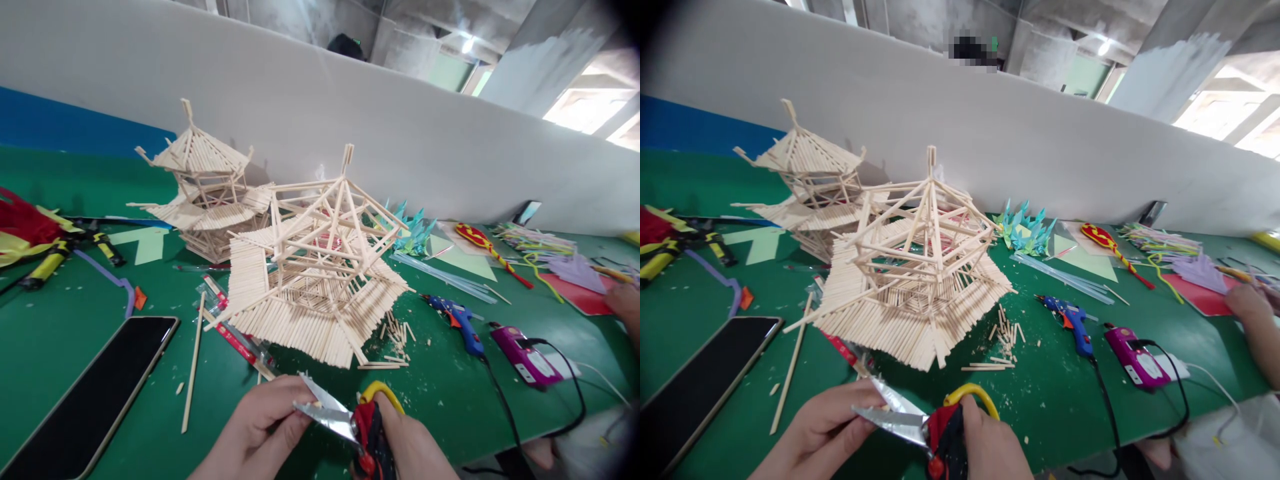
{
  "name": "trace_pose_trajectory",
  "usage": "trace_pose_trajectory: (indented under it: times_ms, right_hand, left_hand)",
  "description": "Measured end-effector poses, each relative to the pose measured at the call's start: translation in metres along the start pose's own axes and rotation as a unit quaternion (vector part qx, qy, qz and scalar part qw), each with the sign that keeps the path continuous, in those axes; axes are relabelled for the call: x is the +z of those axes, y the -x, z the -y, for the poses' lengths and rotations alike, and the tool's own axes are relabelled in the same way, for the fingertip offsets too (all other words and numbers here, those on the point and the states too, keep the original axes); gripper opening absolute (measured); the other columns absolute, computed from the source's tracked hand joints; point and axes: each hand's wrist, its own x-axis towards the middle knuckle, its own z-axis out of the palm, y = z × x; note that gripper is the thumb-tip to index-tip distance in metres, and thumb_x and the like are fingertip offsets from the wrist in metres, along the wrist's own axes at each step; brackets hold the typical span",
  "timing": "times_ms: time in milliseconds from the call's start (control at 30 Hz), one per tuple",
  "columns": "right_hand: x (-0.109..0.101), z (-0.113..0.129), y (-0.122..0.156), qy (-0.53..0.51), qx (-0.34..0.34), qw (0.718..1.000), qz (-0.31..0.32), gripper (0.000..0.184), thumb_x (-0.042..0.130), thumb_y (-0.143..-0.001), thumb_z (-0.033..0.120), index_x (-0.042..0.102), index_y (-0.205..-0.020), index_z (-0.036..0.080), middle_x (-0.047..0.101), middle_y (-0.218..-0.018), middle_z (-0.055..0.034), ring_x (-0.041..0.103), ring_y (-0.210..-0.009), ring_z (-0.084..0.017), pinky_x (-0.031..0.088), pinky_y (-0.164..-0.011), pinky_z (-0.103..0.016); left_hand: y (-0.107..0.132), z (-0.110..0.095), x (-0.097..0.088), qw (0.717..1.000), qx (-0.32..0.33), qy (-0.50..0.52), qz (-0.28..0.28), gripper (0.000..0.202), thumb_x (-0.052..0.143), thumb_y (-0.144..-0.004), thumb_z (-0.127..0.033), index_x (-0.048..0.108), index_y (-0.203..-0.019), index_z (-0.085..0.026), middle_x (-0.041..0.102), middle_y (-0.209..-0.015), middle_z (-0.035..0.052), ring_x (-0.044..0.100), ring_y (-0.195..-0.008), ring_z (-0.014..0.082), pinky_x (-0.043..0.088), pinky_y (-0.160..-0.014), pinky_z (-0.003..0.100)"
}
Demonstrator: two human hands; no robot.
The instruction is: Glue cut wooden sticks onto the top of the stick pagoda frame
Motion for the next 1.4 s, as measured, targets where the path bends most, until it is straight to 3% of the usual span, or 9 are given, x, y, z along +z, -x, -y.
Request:
trace_pose_trajectory:
  times_ms: [200, 367, 600, 800, 1000, 1100, 1233, 1333, 1400]
  right_hand:
    - [0.005, -0.005, 0.002, -0.002, -0.008, 1.0, -0.005, 0.027, 0.05, -0.063, 0.017, 0.051, -0.089, 0.019, 0.065, -0.074, -0.0046, 0.06, -0.063, -0.017, 0.04, -0.053, -0.02]
    - [0.007, -0.009, 0.001, -0.005, -0.009, 1.0, -0.007, 0.025, 0.05, -0.064, 0.016, 0.049, -0.088, 0.019, 0.066, -0.074, -0.0045, 0.06, -0.063, -0.017, 0.04, -0.054, -0.02]
    - [0.004, -0.005, -0.003, 0.025, -0.018, 0.999, -0.015, 0.02, 0.052, -0.061, 0.017, 0.046, -0.08, 0.018, 0.064, -0.076, -0.0064, 0.057, -0.059, -0.016, 0.039, -0.049, -0.02]
    - [0.009, -0.014, -0.001, 0.025, -0.029, 0.999, -0.02, 0.026, 0.051, -0.065, 0.017, 0.048, -0.091, 0.017, 0.066, -0.077, -0.0075, 0.06, -0.061, -0.018, 0.041, -0.053, -0.021]
    - [0.018, -0.025, -0.001, 0.028, -0.028, 0.998, -0.04, 0.028, 0.051, -0.063, 0.014, 0.053, -0.09, 0.018, 0.067, -0.067, -0.0036, 0.061, -0.056, -0.018, 0.038, -0.048, -0.02]
    - [0.02, -0.027, 0.0, -0.047, -0.037, 0.994, -0.087, 0.027, 0.054, -0.06, 0.017, 0.054, -0.088, 0.019, 0.065, -0.06, -0.0008, 0.058, -0.05, -0.017, 0.039, -0.046, -0.02]
    - [0.016, -0.031, 0.007, -0.155, -0.009, 0.967, -0.202, 0.017, 0.055, -0.065, 0.028, 0.051, -0.08, 0.02, 0.061, -0.056, 0.0004, 0.058, -0.05, -0.016, 0.043, -0.048, -0.021]
    - [0.006, -0.038, 0.01, -0.192, 0.01, 0.941, -0.278, 0.027, 0.047, -0.074, 0.04, 0.047, -0.089, 0.018, 0.062, -0.069, -0.0035, 0.061, -0.062, -0.018, 0.047, -0.059, -0.023]
    - [-0.004, -0.048, 0.007, -0.206, 0.042, 0.928, -0.307, 0.035, 0.046, -0.075, 0.045, 0.046, -0.095, 0.016, 0.063, -0.074, -0.0044, 0.062, -0.068, -0.019, 0.047, -0.062, -0.024]
  left_hand:
    - [0.001, 0.003, -0.004, 0.998, -0.016, -0.003, 0.063, 0.021, 0.042, -0.083, -0.02, 0.062, -0.075, -0.023, 0.061, -0.065, -0.0008, 0.056, -0.059, 0.0116, 0.042, -0.054, 0.019]
    - [-0.001, -0.001, -0.008, 0.997, -0.012, -0.027, 0.077, 0.022, 0.042, -0.082, -0.016, 0.062, -0.075, -0.024, 0.063, -0.066, -0.0023, 0.058, -0.059, 0.01, 0.044, -0.055, 0.016]
    - [-0.006, -0.002, -0.014, 0.995, 0.004, -0.006, 0.104, 0.024, 0.042, -0.083, -0.028, 0.065, -0.076, -0.025, 0.064, -0.064, -0.0003, 0.058, -0.056, 0.0119, 0.045, -0.051, 0.018]
    - [-0.015, -0.011, -0.018, 0.972, -0.12, 0.068, 0.191, 0.03, 0.045, -0.082, -0.039, 0.069, -0.081, -0.022, 0.066, -0.072, 0.0035, 0.059, -0.067, 0.0146, 0.043, -0.06, 0.02]
    - [-0.01, -0.005, -0.014, 0.951, -0.202, 0.117, 0.2, 0.032, 0.051, -0.077, -0.044, 0.069, -0.073, -0.019, 0.062, -0.069, 0.002, 0.052, -0.064, 0.0133, 0.038, -0.059, 0.02]
    - [-0.007, -0.002, -0.011, 0.945, -0.227, 0.144, 0.184, 0.03, 0.054, -0.075, -0.044, 0.068, -0.069, -0.018, 0.06, -0.067, 0.0009, 0.049, -0.064, 0.0128, 0.036, -0.059, 0.021]
    - [-0.006, 0.003, -0.008, 0.94, -0.252, 0.168, 0.16, 0.031, 0.051, -0.077, -0.044, 0.066, -0.069, -0.017, 0.049, -0.059, -0.0035, 0.038, -0.057, 0.0092, 0.028, -0.054, 0.02]
    - [-0.005, 0.008, -0.006, 0.932, -0.267, 0.187, 0.159, 0.035, 0.049, -0.078, -0.047, 0.065, -0.071, -0.017, 0.037, -0.053, -0.0061, 0.029, -0.052, 0.0081, 0.021, -0.049, 0.02]
    - [-0.004, 0.009, -0.004, 0.929, -0.272, 0.193, 0.16, 0.035, 0.048, -0.078, -0.047, 0.065, -0.073, -0.017, 0.037, -0.055, -0.0058, 0.029, -0.053, 0.0083, 0.021, -0.049, 0.021]
